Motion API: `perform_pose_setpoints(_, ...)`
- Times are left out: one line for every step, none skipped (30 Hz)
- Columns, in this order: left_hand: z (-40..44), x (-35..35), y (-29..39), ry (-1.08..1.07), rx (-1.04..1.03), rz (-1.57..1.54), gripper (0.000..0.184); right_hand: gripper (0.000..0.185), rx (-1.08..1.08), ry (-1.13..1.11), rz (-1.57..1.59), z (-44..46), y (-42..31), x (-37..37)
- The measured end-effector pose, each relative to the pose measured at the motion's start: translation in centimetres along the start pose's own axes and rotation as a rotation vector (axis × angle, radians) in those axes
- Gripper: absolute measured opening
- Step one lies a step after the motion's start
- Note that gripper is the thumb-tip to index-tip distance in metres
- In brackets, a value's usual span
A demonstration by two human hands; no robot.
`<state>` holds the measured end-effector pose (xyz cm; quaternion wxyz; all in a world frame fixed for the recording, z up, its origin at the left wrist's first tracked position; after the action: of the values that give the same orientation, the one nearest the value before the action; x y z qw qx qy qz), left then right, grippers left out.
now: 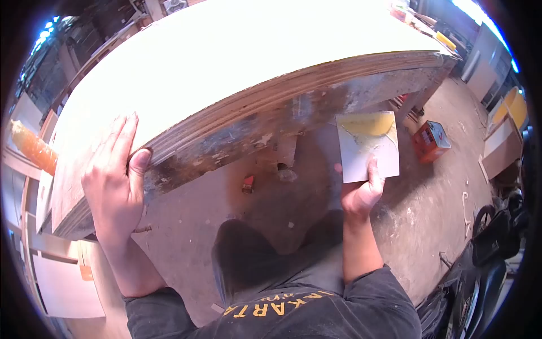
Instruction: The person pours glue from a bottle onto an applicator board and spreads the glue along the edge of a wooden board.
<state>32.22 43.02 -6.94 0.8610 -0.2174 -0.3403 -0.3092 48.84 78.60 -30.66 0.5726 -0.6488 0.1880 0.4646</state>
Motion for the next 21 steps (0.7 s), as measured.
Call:
perform_pose_setpoints(-0.1, 0.0, -0.1, 0.013, 0.001, -0.007, 0.049, 0.044, 0.005, 0.0, 0.003, -0.1, -0.2, -0.3)
perform_pose_setpoints(0.0, -0.2, -0.2, 0.026, 0.002, -0.013, 0.048, 0.044, 0.0, -0.03, 0.025, -0.2, -0.3, -0.8)
perform_pose_setpoints(0.0, -0.1, -0.1, 0.04, -0.001, -0.02, 0.047, 0.044, 0.011, -0.049, 0.029, -0.5, -0.6, -1.3)
perform_pose_setpoints(0.0, 0.0, 0.0, 0.051, -0.003, -0.027, 0.046, 0.044, 0.02, -0.067, 0.032, -0.7, -0.9, -1.9)
perform_pose_setpoints(0.0, 0.1, 0.1, 0.062, -0.004, -0.034, 0.045, 0.044, 0.029, -0.085, 0.034, -1.0, -1.1, -2.5)
perform_pose_setpoints(-0.1, 0.1, 0.2, 0.072, -0.009, -0.035, 0.044, 0.044, 0.03, -0.088, 0.03, -1.1, -1.3, -2.9)
perform_pose_setpoints(-0.1, 0.2, 0.2, 0.083, -0.013, -0.035, 0.043, 0.044, 0.03, -0.105, 0.049, -1.3, -1.5, -3.4)
perform_pose_setpoints(-0.2, 0.3, 0.2, 0.094, -0.015, -0.033, 0.042, 0.044, 0.028, -0.125, 0.069, -1.5, -1.7, -3.9)
perform_pose_setpoints(-0.2, 0.4, 0.3, 0.106, -0.021, -0.037, 0.041, 0.044, 0.026, -0.145, 0.091, -1.6, -1.7, -4.4)
perform_pose_setpoints(-0.2, 0.5, 0.4, 0.117, -0.026, -0.04, 0.04, 0.044, 0.032, -0.145, 0.101, -1.6, -1.8, -4.6)
perform_pose_setpoints(-0.3, 0.6, 0.4, 0.129, -0.03, -0.041, 0.039, 0.044, 0.043, -0.151, 0.102, -1.6, -1.9, -4.8)
perform_pose_setpoints(-0.3, 0.6, 0.5, 0.138, -0.038, -0.043, 0.038, 0.044, 0.053, -0.159, 0.104, -1.7, -2.0, -5.0)
perform_pose_setpoints(-0.3, 0.7, 0.6, 0.147, -0.045, -0.044, 0.037, 0.043, 0.062, -0.167, 0.107, -1.7, -2.1, -5.2)
perform_pose_setpoints(-0.3, 0.7, 0.7, 0.157, -0.051, -0.045, 0.037, 0.044, 0.066, -0.167, 0.105, -1.7, -2.2, -5.2)
perform_pose_setpoints(-0.4, 0.7, 0.6, 0.169, -0.044, -0.049, 0.036, 0.044, 0.068, -0.166, 0.1, -1.7, -2.2, -5.1)
perform_pose_setpoints(-0.4, 0.7, 0.6, 0.178, -0.035, -0.053, 0.035, 0.044, 0.068, -0.164, 0.095, -1.7, -2.2, -5.1)
perform_pose_setpoints(-0.5, 0.7, 0.5, 0.189, -0.026, -0.056, 0.034, 0.044, 0.073, -0.16, 0.091, -1.8, -2.3, -5.1)
perform_pose_setpoints(-0.6, 0.8, 0.6, 0.206, -0.023, -0.049, 0.034, 0.044, 0.077, -0.156, 0.087, -1.8, -2.4, -5.1)
perform_pose_setpoints(-0.6, 0.9, 0.7, 0.223, -0.019, -0.042, 0.033, 0.044, 0.081, -0.151, 0.083, -1.9, -2.5, -5.1)
perform_pose_setpoints(-0.8, 1.0, 0.7, 0.24, -0.016, -0.034, 0.033, 0.045, 0.073, -0.139, 0.083, -2.0, -2.5, -5.0)
perform_pose_setpoints(-0.9, 1.1, 0.8, 0.247, -0.017, -0.03, 0.033, 0.045, 0.066, -0.127, 0.085, -2.1, -2.5, -4.8)
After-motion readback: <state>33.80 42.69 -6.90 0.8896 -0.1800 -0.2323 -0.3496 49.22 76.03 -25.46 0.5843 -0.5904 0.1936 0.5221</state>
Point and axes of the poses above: each hand's wrist, its own z-axis towards the middle knuckle, its own x-axis out of the back of the hand, y = z × x, the point moved 9 cm from there along z, towards the middle knuckle, and after that the axes turned 6 degrees about y, right-handed, at the moved point
